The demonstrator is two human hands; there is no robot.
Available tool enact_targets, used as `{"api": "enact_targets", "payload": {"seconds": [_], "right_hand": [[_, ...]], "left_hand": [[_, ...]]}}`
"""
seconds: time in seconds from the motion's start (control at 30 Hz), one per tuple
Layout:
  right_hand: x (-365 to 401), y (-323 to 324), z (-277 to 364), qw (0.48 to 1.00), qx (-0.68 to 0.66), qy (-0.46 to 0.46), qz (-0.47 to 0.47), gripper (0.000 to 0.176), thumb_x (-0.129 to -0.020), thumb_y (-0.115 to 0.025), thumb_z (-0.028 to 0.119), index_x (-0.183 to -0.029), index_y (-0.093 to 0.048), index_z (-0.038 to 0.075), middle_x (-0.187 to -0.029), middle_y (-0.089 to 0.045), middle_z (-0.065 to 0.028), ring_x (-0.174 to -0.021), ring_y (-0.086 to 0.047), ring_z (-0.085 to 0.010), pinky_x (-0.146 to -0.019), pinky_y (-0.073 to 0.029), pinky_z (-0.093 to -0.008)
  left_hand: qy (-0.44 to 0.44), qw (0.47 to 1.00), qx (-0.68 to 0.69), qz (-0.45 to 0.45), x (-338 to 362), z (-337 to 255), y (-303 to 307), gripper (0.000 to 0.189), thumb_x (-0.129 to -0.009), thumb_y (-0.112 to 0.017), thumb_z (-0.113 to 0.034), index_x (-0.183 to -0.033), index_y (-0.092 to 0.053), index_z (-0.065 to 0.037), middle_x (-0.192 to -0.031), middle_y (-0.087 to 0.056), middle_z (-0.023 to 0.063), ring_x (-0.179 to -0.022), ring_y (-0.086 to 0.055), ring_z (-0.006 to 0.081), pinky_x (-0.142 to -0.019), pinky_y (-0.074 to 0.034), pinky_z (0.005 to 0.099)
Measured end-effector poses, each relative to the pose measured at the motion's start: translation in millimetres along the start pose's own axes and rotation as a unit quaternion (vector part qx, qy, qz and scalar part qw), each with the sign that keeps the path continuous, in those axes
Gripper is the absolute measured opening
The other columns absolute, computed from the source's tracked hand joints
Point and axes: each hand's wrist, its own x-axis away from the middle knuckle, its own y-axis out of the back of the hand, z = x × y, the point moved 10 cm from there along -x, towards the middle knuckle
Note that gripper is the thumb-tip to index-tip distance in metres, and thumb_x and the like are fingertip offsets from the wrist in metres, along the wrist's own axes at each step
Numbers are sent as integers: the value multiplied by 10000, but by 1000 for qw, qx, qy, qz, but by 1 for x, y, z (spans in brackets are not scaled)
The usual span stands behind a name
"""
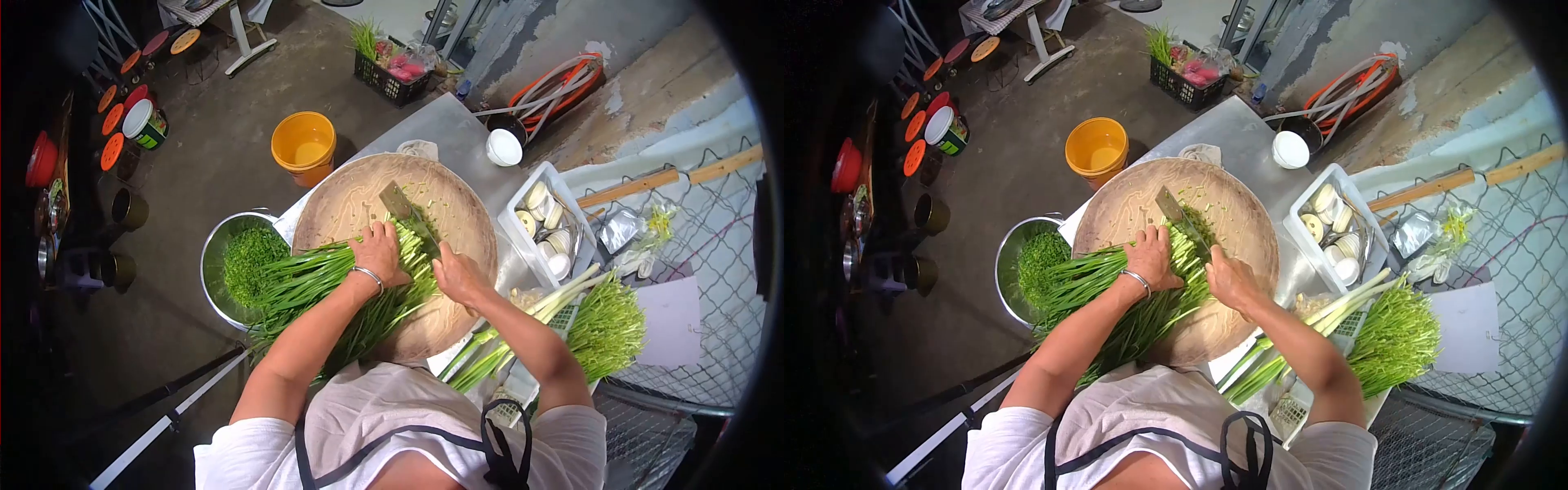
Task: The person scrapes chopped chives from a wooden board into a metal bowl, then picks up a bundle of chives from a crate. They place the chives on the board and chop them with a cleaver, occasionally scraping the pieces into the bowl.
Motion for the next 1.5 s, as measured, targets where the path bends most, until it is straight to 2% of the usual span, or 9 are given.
{"api": "enact_targets", "payload": {"seconds": [0.07, 0.23, 0.37, 0.5, 0.7, 0.9, 1.1, 1.3, 1.5], "right_hand": [[-1, -13, -13, 999, -7, 13, -49, 322, -1011, -540, 204, -1204, -467, -44, -811, -655, -350, -815, -643, -561, -739, -494, -619], [-18, -5, 3, 997, 46, 47, -40, 257, -994, -525, 161, -1156, -471, -31, -852, -692, -307, -864, -680, -519, -806, -517, -618], [-14, -15, -5, 994, 9, 54, -90, 305, -993, -540, 185, -1191, -472, -37, -886, -688, -336, -868, -676, -529, -806, -522, -608], [-3, -8, -22, 991, -51, -19, -125, 354, -989, -569, 233, -1204, -487, -37, -973, -684, -351, -911, -666, -540, -830, -506, -617], [6, 23, 4, 997, -13, -11, -71, 332, -1003, -543, 225, -1200, -486, -36, -975, -672, -366, -949, -644, -560, -841, -495, -616], [69, 82, 51, 999, 16, 21, -44, 293, -1009, -526, 194, -1177, -472, -41, -964, -670, -359, -940, -645, -555, -844, -488, -618], [57, 57, 34, 996, 71, 4, 48, 295, -996, -535, 176, -1141, -458, -70, -915, -665, -366, -910, -654, -546, -828, -503, -602], [5, 17, 16, 997, 48, 43, 53, 293, -1001, -534, 179, -1156, -454, -56, -841, -666, -349, -853, -658, -561, -807, -515, -611], [-9, -22, 3, 998, -3, 5, -67, 319, -1010, -550, 219, -1201, -458, -19, -794, -669, -321, -778, -662, -545, -738, -514, -629]], "left_hand": [[-3, 1000, 3, -18, -4, -4, 7, 1097, -545, -964, -484, -1383, -422, -31, -1325, -502, 153, -1255, -521, 369, -937, -479, 603], [-16, 1000, 5, -13, 4, -4, 0, 1073, -560, -954, -487, -1377, -431, -29, -1342, -522, 170, -1272, -535, 374, -967, -485, 597], [-17, 1000, -3, -5, 2, -2, 1, 1076, -574, -944, -492, -1397, -430, -27, -1372, -527, 167, -1297, -533, 375, -1003, -481, 589], [-11, 1000, 0, 9, 7, -1, -5, 1135, -572, -939, -506, -1444, -393, -25, -1372, -534, 164, -1317, -530, 362, -1020, -471, 590], [36, 998, 57, -1, 8, 11, 2, 1184, -564, -938, -511, -1464, -365, 2, -1384, -532, 189, -1330, -518, 350, -1090, -423, 519], [36, 999, 3, 9, 2, 8, -2, 1091, -570, -921, -526, -1384, -437, 14, -1350, -526, 220, -1288, -509, 401, -1050, -421, 563], [33, 999, -16, -8, 4, 3, -4, 1089, -595, -928, -529, -1394, -418, 9, -1325, -508, 201, -1250, -520, 407, -991, -428, 616], [24, 1000, 3, -4, -1, 4, -5, 1089, -581, -943, -518, -1383, -423, 4, -1307, -513, 200, -1233, -520, 401, -974, -440, 600], [12, 1000, 19, -22, 4, 3, 0, 1090, -558, -956, -496, -1375, -434, 3, -1283, -535, 193, -1221, -530, 384, -979, -443, 573]]}}
